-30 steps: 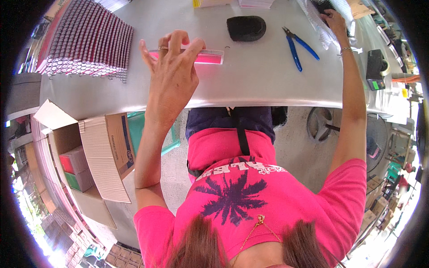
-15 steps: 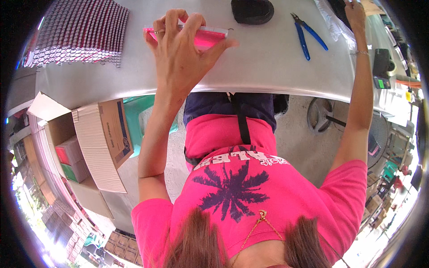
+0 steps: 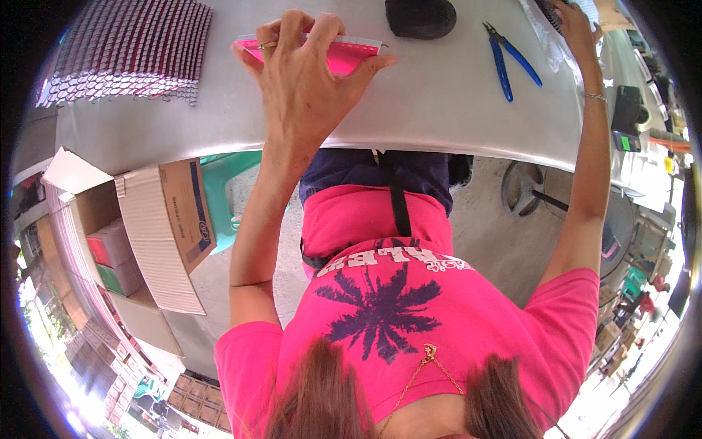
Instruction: The person inserts a metal spiral binding through the pre-punched holes of a pink notebook, uses pliers to cut the excess binding, and places the finished notebook onto a stack.
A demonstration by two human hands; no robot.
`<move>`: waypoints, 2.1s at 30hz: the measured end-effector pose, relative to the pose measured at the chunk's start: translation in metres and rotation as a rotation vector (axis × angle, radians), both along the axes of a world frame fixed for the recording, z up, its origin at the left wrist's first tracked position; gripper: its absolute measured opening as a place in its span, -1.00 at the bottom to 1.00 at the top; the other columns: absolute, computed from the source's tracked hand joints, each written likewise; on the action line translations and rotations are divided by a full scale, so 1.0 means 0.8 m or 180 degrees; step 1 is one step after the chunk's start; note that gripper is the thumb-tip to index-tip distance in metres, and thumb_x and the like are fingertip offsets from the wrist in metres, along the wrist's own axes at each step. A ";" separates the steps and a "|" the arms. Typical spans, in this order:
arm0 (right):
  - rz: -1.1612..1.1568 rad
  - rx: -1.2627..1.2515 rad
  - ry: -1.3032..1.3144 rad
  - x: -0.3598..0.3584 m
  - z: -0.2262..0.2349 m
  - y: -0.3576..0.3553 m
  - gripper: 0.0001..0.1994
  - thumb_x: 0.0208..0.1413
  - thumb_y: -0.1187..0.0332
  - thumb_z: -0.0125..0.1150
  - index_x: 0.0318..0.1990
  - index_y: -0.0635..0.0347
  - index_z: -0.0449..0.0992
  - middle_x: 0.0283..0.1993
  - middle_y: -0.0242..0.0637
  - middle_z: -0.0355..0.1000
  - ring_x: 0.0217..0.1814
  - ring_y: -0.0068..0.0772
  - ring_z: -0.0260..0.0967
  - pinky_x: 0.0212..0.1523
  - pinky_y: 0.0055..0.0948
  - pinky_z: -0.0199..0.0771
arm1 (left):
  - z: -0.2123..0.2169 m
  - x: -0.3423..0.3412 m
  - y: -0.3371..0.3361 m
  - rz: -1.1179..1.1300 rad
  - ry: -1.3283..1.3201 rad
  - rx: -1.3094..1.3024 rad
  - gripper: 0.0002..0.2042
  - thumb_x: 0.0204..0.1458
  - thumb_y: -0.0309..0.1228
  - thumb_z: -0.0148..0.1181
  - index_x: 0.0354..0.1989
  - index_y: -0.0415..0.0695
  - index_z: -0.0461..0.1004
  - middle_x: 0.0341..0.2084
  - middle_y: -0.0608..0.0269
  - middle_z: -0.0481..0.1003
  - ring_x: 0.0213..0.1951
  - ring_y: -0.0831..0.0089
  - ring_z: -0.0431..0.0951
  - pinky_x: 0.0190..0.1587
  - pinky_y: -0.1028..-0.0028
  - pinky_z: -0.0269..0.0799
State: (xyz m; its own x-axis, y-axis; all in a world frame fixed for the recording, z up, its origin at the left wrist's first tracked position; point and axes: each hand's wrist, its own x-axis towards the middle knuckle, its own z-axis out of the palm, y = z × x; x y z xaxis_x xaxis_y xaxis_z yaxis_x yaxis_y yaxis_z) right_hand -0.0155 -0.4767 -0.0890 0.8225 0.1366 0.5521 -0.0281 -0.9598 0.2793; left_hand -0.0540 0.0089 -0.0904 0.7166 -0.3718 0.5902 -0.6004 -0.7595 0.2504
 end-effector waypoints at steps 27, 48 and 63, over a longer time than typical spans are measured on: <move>0.0631 0.3630 0.0266 0.005 0.077 -0.024 -0.70 0.29 0.18 0.02 0.05 0.12 0.42 -0.36 -0.48 0.32 -0.34 -0.63 0.26 -0.28 -0.59 0.33 | 0.002 -0.004 -0.005 0.0155 0.0244 -0.0100 -0.59 -0.27 -0.13 0.46 -0.33 -0.04 0.43 -0.27 0.26 0.36 -0.07 0.16 0.29 0.04 0.07 0.10; 0.1725 0.3390 0.1350 -0.078 0.053 0.273 -0.74 0.21 0.38 0.11 0.03 0.20 0.48 -0.26 -0.39 0.48 -0.34 -0.56 0.25 -0.29 -0.47 0.34 | 0.002 -0.005 -0.003 0.0210 0.0182 -0.0119 -0.63 -0.29 -0.10 0.44 -0.37 0.05 0.43 -0.31 0.40 0.32 -0.10 0.24 0.27 0.03 0.00 0.07; 0.1661 0.3824 0.1553 -0.108 0.032 0.375 -0.80 0.16 0.37 0.19 -0.11 0.22 0.42 -0.38 -0.09 0.42 -0.50 -0.23 0.23 -0.43 -0.34 0.29 | 0.001 -0.006 -0.003 0.0146 0.0233 -0.0182 -0.64 -0.30 -0.13 0.42 -0.35 0.07 0.44 -0.31 0.42 0.33 -0.11 0.26 0.29 0.03 0.02 0.06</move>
State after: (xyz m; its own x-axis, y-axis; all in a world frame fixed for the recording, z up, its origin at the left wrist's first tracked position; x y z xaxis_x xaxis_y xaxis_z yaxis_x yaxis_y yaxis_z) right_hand -0.1016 -0.1764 -0.0633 0.9648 0.1360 0.2249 0.2628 -0.4858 -0.8337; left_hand -0.0585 0.0066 -0.0897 0.7741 -0.3049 0.5548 -0.5437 -0.7690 0.3361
